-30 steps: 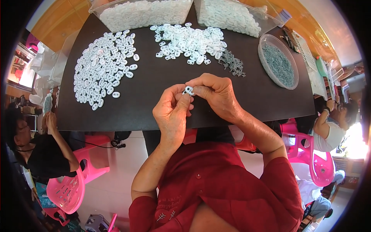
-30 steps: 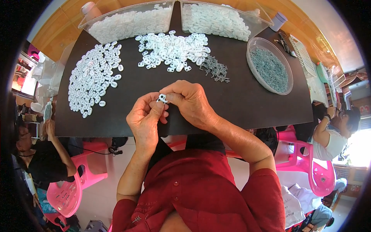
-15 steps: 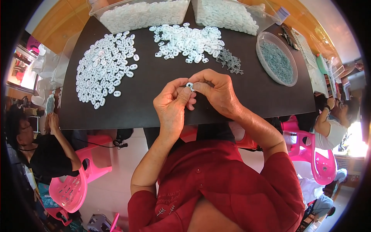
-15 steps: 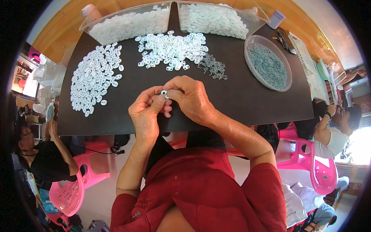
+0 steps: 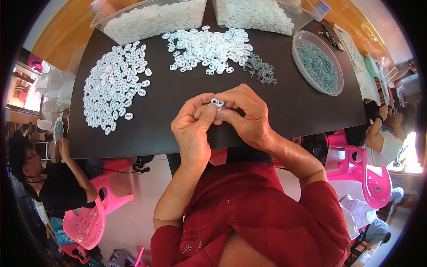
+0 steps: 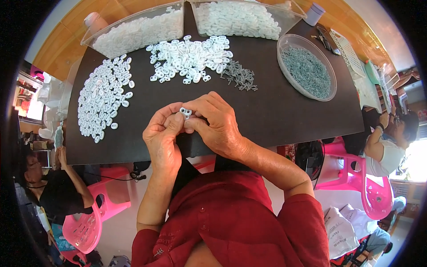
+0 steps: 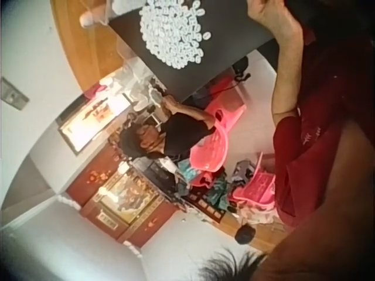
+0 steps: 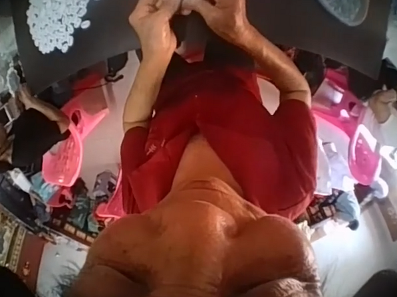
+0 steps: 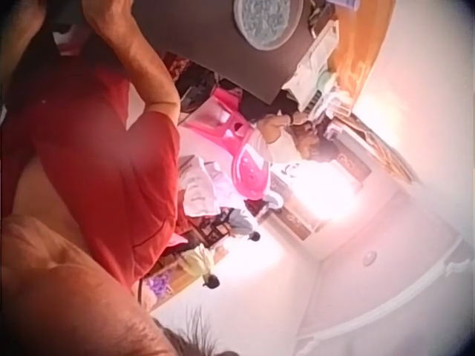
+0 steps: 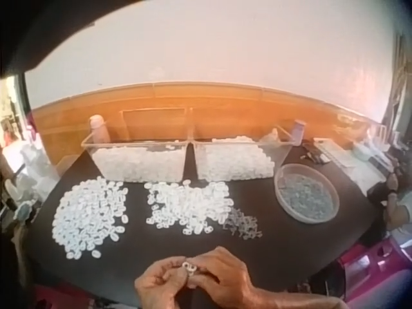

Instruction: Assembling small white plastic components by manually inserting metal pins.

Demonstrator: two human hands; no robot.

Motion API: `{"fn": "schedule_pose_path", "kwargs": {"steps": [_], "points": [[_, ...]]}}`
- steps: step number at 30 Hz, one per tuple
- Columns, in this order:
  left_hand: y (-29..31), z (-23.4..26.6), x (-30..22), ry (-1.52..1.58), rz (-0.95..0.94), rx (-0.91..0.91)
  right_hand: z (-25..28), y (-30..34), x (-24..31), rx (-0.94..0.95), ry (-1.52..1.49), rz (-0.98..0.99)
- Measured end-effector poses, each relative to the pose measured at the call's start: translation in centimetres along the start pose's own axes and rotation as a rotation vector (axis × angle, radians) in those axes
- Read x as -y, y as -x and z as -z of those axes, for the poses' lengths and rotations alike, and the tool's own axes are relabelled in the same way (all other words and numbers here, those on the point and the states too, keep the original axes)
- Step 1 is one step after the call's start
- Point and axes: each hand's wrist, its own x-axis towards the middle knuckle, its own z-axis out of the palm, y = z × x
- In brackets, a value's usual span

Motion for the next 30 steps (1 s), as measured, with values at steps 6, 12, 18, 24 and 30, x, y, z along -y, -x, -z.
{"fn": "schedule_pose_path", "kwargs": {"steps": [6, 12, 18, 24, 30], "points": [[0.4, 0.6, 0.6, -0.064, -0.162, 0.061, 0.3, 0.3, 1.2, 0.024, -0.085, -0.128], [1.0, 0.8, 0.3, -0.107, -0.199, 0.060, 0.7, 0.6, 1.6, 0.131, -0.162, -0.179], [1.3, 1.4, 0.9, -0.204, -0.345, 0.054, -0.6, 0.9, 1.8, 0.094, -0.233, -0.181], [1.3, 1.6, 1.6, -0.239, -0.501, 0.005, -1.8, 1.2, 1.5, 0.015, -0.192, -0.058], [1.4, 1.4, 1.3, -0.156, -0.459, -0.001, -1.9, 0.9, 1.8, -0.015, -0.163, -0.015]]}}
